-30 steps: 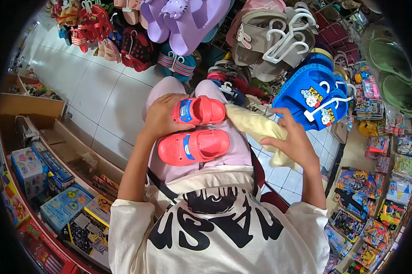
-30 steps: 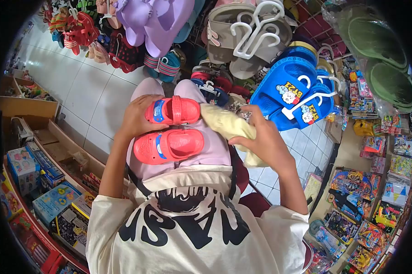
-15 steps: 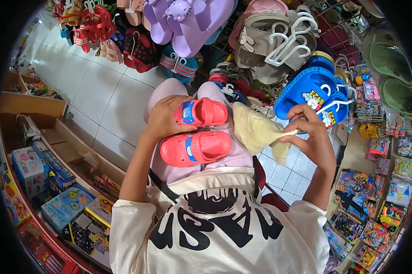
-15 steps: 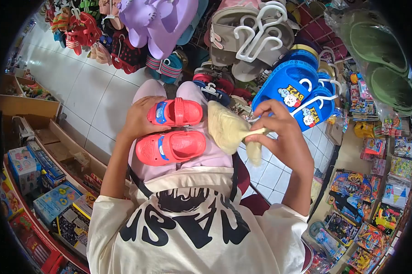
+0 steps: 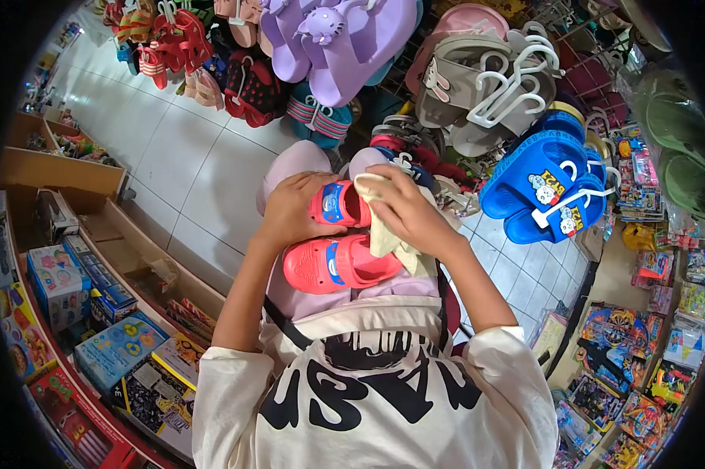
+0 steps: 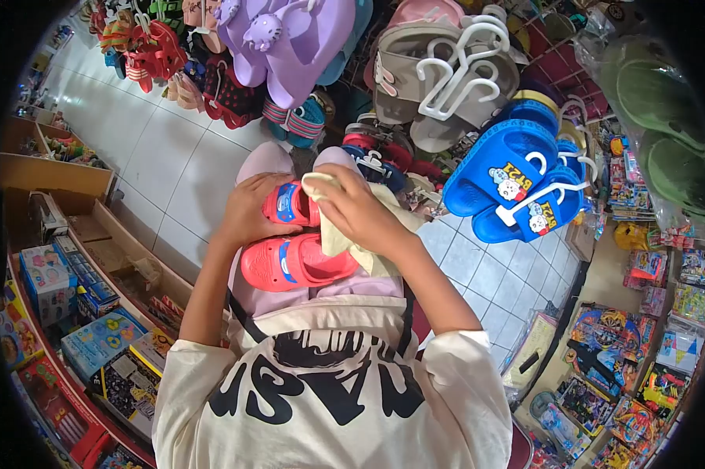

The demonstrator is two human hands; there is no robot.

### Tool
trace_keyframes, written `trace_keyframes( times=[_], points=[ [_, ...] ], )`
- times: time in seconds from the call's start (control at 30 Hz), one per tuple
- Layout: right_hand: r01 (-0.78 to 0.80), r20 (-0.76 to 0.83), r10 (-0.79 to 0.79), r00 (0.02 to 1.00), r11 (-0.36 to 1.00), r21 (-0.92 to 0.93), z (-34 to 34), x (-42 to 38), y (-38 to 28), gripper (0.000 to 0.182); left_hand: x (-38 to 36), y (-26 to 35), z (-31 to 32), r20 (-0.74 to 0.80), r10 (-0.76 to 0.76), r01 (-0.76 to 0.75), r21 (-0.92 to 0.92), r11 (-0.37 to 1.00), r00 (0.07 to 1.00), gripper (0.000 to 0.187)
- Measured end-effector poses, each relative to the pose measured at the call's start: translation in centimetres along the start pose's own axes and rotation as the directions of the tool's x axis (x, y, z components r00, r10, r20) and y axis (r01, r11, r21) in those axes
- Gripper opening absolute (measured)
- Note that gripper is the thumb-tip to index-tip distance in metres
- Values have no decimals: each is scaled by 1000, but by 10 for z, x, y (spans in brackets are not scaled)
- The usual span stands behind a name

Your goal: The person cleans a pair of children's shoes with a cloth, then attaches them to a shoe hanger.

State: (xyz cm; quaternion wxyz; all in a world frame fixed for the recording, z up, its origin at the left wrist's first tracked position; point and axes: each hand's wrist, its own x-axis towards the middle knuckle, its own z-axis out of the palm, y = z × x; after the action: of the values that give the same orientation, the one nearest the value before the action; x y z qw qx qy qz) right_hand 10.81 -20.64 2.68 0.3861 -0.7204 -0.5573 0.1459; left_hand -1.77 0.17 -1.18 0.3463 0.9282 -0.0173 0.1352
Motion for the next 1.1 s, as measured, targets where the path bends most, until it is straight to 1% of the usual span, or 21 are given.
trace_keyframes(
  times=[0.1, 0.13, 0.23, 0.27, 0.37, 0.4, 0.43, 0.5, 0.57, 0.6, 0.63, 0.7, 0.8, 0.9, 0.93, 0.97, 1.03, 1.07, 1.1],
  points=[
    [55, 73, -43, 996, 984, -170, 9, -12, -5, 40, 1, -1, 2, -10, 16, -16, -22, 1000, 1000, 74],
    [53, 26, -51, 998, 994, -91, 10, -15, -5, 42, 2, -1, 3, -11, 18, -19, -31, 999, 1000, 73],
    [41, 68, -39, 997, 999, -24, -7, -30, -3, 41, 2, 2, 1, 11, 21, -21, -22, 1000, 1000, 74],
    [131, 74, -130, 989, 991, -4, -13, -33, 1, 38, 2, 2, 0, 9, 19, -19, 0, 1000, 1000, 75],
    [-10, 18, 7, 1000, 987, 159, -28, -29, -4, 35, -1, 1, 1, 10, 12, -13, 48, 999, 1000, 75],
    [-198, -86, 232, 969, 935, 295, -25, -22, -7, 32, -1, 3, 1, 15, 19, -20, 51, 999, 1000, 75],
    [-253, -130, 301, 945, 921, 296, -26, -12, -2, 29, -1, 4, 2, 20, 30, -31, 54, 998, 999, 74],
    [-231, -163, 269, 949, 949, 217, -17, 9, 18, 26, 0, 7, 2, 16, 37, -38, 92, 995, 999, 74],
    [-122, -46, 131, 990, 979, 162, 2, 10, 35, 22, -1, 10, 1, 14, 26, -27, 110, 994, 1000, 74],
    [-3, 77, -12, 997, 982, 190, 1, 12, 32, 21, -2, 10, 2, 13, 12, -13, 108, 994, 1000, 74],
    [57, 87, -71, 994, 986, 154, 0, 9, 28, 22, -3, 9, 2, 11, -5, 4, 106, 994, 1000, 74],
    [74, 86, -84, 993, 990, 121, -5, -2, 12, 26, -6, 9, 4, -6, -19, 20, 103, 994, 1000, 74],
    [12, 114, -33, 993, 984, 177, -17, -15, 2, 31, -3, 11, 3, -10, -6, 7, 100, 995, 1000, 72],
    [57, 149, -107, 983, 949, 310, -36, -15, 5, 31, -2, 12, 4, -16, 31, -29, 130, 991, 999, 72],
    [47, 56, -67, 996, 953, 300, -34, -14, 8, 27, -1, 13, 4, -9, 56, -53, 148, 988, 998, 73],
    [-33, 7, 32, 999, 965, 261, -32, -10, 8, 26, -1, 14, 4, -3, 79, -77, 165, 983, 997, 74],
    [-201, -101, 223, 970, 960, 193, -26, 4, 8, 23, -1, 15, 4, -5, 106, -104, 172, 980, 994, 74],
    [-229, -66, 240, 969, 962, 146, -16, 6, 16, 22, -2, 15, 4, -7, 119, -116, 177, 977, 993, 74],
    [-195, -20, 198, 980, 974, 113, -15, 7, 16, 23, -3, 16, 3, -9, 106, -103, 175, 979, 994, 74]
  ],
)
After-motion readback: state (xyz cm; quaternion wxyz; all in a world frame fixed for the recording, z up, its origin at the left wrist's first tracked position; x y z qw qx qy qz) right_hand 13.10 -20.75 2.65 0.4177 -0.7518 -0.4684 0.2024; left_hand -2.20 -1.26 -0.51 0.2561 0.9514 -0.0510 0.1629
